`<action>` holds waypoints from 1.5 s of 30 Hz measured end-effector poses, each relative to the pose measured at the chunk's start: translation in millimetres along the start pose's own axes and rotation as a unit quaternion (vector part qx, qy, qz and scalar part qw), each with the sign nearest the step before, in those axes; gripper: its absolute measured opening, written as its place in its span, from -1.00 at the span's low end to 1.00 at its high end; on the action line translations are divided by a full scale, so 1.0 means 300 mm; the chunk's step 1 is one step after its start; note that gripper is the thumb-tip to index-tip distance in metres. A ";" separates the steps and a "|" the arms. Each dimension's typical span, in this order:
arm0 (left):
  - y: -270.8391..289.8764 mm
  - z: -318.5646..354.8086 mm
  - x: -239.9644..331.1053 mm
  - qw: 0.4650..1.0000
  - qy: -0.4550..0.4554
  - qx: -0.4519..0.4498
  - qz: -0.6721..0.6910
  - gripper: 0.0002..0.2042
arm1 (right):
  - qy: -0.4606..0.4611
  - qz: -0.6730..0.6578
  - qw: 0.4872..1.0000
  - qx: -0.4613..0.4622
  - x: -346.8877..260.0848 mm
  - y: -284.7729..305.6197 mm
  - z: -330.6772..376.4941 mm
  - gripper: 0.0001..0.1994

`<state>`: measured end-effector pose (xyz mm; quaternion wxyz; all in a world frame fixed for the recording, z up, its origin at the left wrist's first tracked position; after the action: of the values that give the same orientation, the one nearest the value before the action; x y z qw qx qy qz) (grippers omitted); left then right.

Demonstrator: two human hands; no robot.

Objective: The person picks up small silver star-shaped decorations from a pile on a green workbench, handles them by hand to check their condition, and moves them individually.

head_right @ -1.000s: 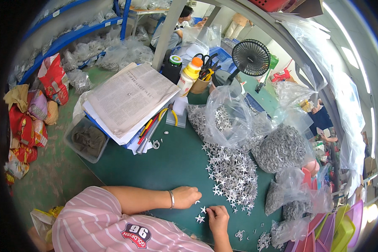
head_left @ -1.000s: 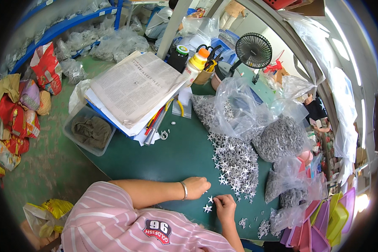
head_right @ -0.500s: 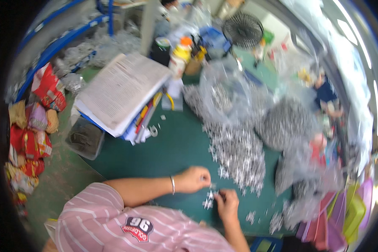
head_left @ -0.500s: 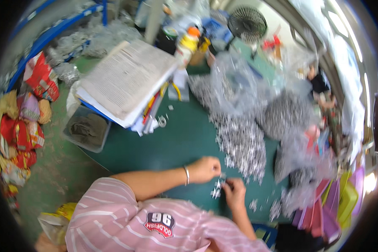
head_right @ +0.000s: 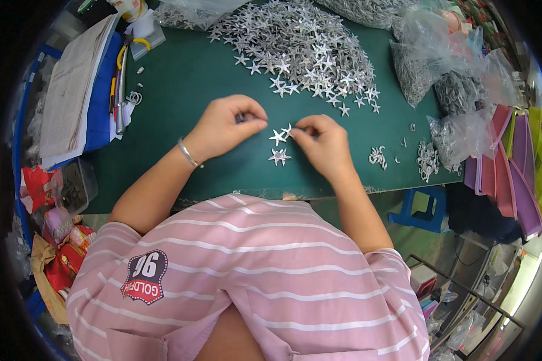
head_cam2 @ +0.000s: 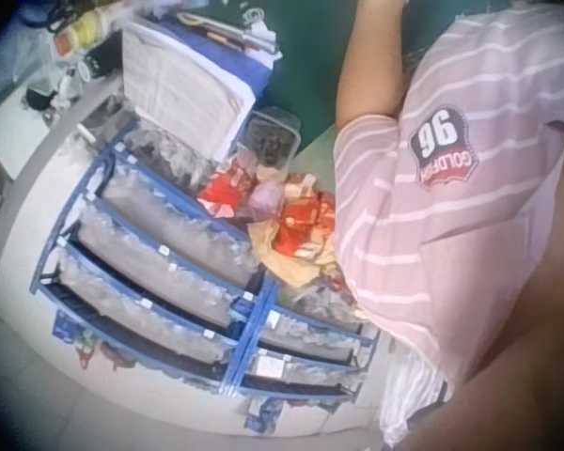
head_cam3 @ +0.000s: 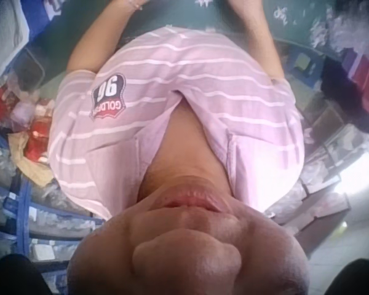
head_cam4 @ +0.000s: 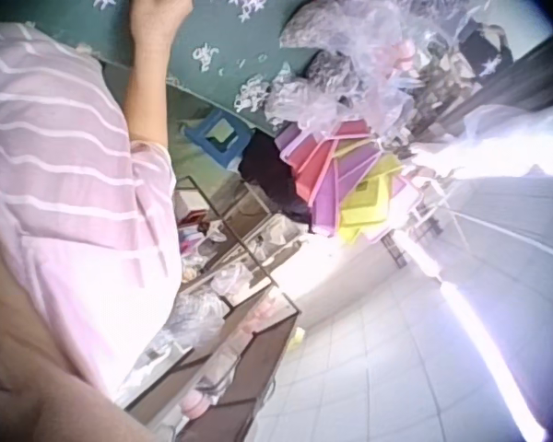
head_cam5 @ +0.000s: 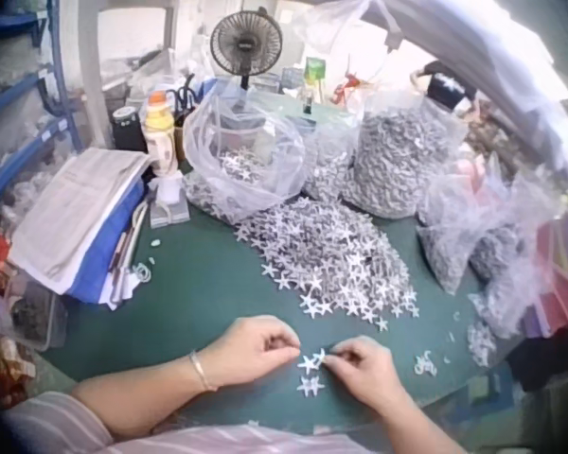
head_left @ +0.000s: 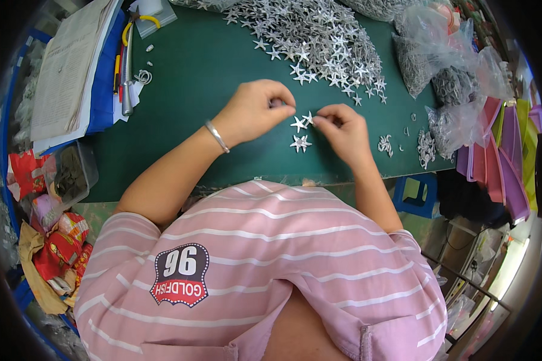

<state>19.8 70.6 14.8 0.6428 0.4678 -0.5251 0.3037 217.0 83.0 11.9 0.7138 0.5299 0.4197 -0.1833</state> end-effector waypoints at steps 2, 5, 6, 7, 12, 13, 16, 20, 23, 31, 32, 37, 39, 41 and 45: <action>-0.068 -0.011 0.033 0.986 -0.092 -0.031 -0.135 -0.91 | 0.021 0.088 0.996 0.007 -0.034 -0.021 0.010 -0.87; -0.143 -0.030 0.029 0.961 -0.120 -0.040 -0.245 -0.89 | 0.042 0.084 0.995 0.023 -0.026 -0.024 0.013 -0.89; -0.159 -0.034 0.027 0.953 -0.126 -0.040 -0.273 -0.89 | 0.055 0.090 0.994 0.030 -0.024 -0.020 0.020 -0.89; -0.163 -0.036 0.028 0.950 -0.131 -0.042 -0.282 -0.89 | 0.054 0.092 0.994 0.022 -0.019 -0.023 0.025 -0.89; -0.143 -0.062 -0.009 0.989 -0.056 -0.097 -0.092 -0.92 | 0.103 0.045 0.994 0.009 -0.015 0.002 0.045 -0.89; -0.131 -0.039 -0.014 0.959 0.170 -0.155 0.167 -0.92 | 0.088 -0.081 0.993 -0.001 0.022 0.010 0.049 -0.93; -0.088 -0.017 -0.040 0.815 0.134 -0.082 0.558 -0.81 | 0.033 -0.613 0.781 -0.110 0.081 0.020 0.066 -0.92; -0.101 -0.001 -0.049 0.931 0.214 -0.069 0.287 -0.83 | -0.046 -0.517 0.842 -0.147 0.089 -0.003 0.066 -0.91; -0.142 0.004 0.014 0.990 0.042 -0.097 -0.096 -0.81 | 0.070 -0.080 0.982 -0.155 -0.005 -0.048 0.067 -0.76; -0.160 0.011 0.040 0.987 -0.044 -0.046 -0.151 -0.89 | 0.095 0.066 0.993 -0.039 -0.055 -0.032 0.110 -0.78; -0.144 0.008 0.039 0.991 -0.051 -0.030 -0.119 -0.91 | 0.112 0.065 0.992 0.005 -0.052 -0.018 0.115 -0.79; -0.104 0.038 -0.047 0.947 0.204 -0.066 0.239 -0.92 | 0.132 0.008 0.989 -0.063 -0.036 -0.013 0.110 -0.79; -0.099 0.059 -0.074 0.903 0.202 -0.059 0.373 -0.92 | 0.113 0.008 0.993 -0.021 -0.014 0.006 0.108 -0.78; -0.098 0.077 -0.071 0.892 0.207 -0.040 0.399 -0.87 | 0.104 0.040 0.993 -0.022 -0.032 0.005 0.105 -0.79; -0.124 0.098 -0.063 0.865 0.257 -0.046 0.428 -0.77 | 0.122 0.090 0.986 -0.076 -0.057 -0.027 0.099 -0.81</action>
<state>36.1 31.5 -13.6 0.5829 0.0722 -0.5032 0.6339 213.6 50.0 23.1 0.7090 0.5279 0.4672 -0.0201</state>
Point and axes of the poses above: each hand's wrist, its own z-axis away from the middle knuckle, its own y-axis out of the back of the hand, x = y × z, the point moved 6 cm from there along -z, towards the middle knuckle, and after that the axes turned 10 degrees about -x, right-handed, at the moved point
